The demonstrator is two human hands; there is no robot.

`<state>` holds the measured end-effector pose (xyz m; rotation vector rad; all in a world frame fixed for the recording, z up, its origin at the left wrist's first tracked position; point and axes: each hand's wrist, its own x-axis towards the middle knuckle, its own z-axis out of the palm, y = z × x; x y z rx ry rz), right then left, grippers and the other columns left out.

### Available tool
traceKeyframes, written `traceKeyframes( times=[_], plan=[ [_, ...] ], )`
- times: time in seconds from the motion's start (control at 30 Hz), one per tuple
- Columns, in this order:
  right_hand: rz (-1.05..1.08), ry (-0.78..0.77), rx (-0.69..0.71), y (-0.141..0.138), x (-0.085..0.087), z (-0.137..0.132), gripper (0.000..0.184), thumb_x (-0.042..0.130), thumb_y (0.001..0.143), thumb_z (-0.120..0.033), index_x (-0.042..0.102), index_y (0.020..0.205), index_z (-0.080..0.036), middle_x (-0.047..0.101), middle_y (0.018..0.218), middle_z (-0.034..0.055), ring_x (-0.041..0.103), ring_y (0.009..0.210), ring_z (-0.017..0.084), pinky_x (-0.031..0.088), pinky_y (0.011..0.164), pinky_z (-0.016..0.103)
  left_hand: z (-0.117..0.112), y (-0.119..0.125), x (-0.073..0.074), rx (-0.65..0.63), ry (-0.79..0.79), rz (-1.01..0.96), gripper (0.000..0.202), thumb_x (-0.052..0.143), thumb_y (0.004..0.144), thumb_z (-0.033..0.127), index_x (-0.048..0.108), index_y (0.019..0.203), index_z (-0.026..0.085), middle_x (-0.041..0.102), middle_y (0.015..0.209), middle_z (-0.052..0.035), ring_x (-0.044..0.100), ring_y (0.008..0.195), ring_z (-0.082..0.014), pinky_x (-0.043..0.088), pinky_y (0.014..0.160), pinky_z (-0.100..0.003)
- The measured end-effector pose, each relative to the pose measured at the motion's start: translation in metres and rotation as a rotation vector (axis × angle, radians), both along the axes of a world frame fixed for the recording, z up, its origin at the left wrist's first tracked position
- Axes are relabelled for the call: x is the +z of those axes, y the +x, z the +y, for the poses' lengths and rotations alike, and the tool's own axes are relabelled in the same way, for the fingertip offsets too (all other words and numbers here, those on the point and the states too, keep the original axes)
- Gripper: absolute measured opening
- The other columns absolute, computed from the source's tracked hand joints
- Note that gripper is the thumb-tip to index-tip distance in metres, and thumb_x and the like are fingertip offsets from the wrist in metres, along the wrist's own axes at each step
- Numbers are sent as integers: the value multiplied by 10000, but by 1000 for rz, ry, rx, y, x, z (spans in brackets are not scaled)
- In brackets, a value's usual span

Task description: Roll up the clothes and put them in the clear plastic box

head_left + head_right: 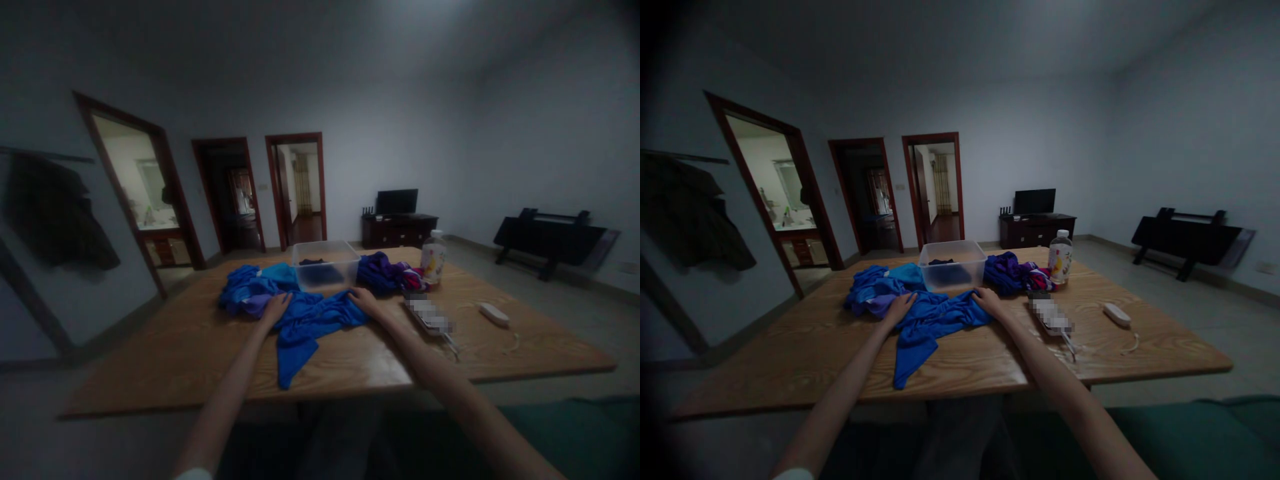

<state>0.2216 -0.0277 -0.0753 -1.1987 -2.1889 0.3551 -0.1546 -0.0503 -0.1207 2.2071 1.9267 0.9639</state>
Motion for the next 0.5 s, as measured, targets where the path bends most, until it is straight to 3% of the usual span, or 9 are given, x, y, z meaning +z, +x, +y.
traceKeyframes(
  times=[0.13, 0.2, 0.27, 0.37, 0.43, 0.5],
  plan=[
    [6, 10, -14, 0, -4, 4, 274, 539, 914, -310, 770, 967, -175, 784, 922, 101, 708, 870, 251, 558, 814, 321, -10, 1, 16, 17, 4, 36, 394, 407, 1053, 459, 674, 909, 209, 761, 969, -103, 714, 927, -257, 500, 848, -349],
    [9, 0, -25, 0, -7, 7, 285, 528, 917, -312, 770, 960, -168, 785, 925, 103, 709, 844, 244, 564, 809, 323, -22, 12, 40, 54, 115, 12, 324, 486, 1026, 479, 665, 1062, 211, 746, 1061, -103, 702, 982, -265, 512, 884, -369],
    [16, -15, -34, 0, -10, 10, 291, 529, 919, -313, 772, 958, -158, 787, 937, 110, 712, 842, 246, 569, 812, 326, -41, 35, 69, 88, 325, -43, 334, 528, 1011, 485, 637, 1145, 198, 707, 1169, -125, 675, 1074, -273, 504, 978, -401],
    [30, -16, -29, 2, -16, 15, 286, 547, 917, -313, 774, 988, -153, 790, 971, 118, 721, 881, 252, 574, 829, 325, -92, 81, 100, 31, 496, -114, 345, 422, 1061, 478, 624, 1128, 207, 694, 1127, -125, 656, 1086, -274, 503, 1022, -452],
    [48, -10, -21, 3, -20, 18, 292, 550, 919, -315, 768, 1026, -154, 790, 1016, 121, 725, 897, 251, 579, 832, 326, -136, 104, 100, -52, 567, -84, 327, 404, 1066, 462, 629, 1162, 245, 680, 1155, -123, 633, 1154, -290, 493, 1054, -514],
    [64, -18, -17, 4, -23, 20, 298, 548, 922, -320, 761, 1045, -152, 788, 1048, 126, 729, 889, 247, 583, 823, 329, -177, 111, 86, -192, 577, 27, 273, 499, 1030, 479, 642, 1198, 317, 674, 1166, -103, 624, 1177, -302, 502, 1052, -562]
  ],
)
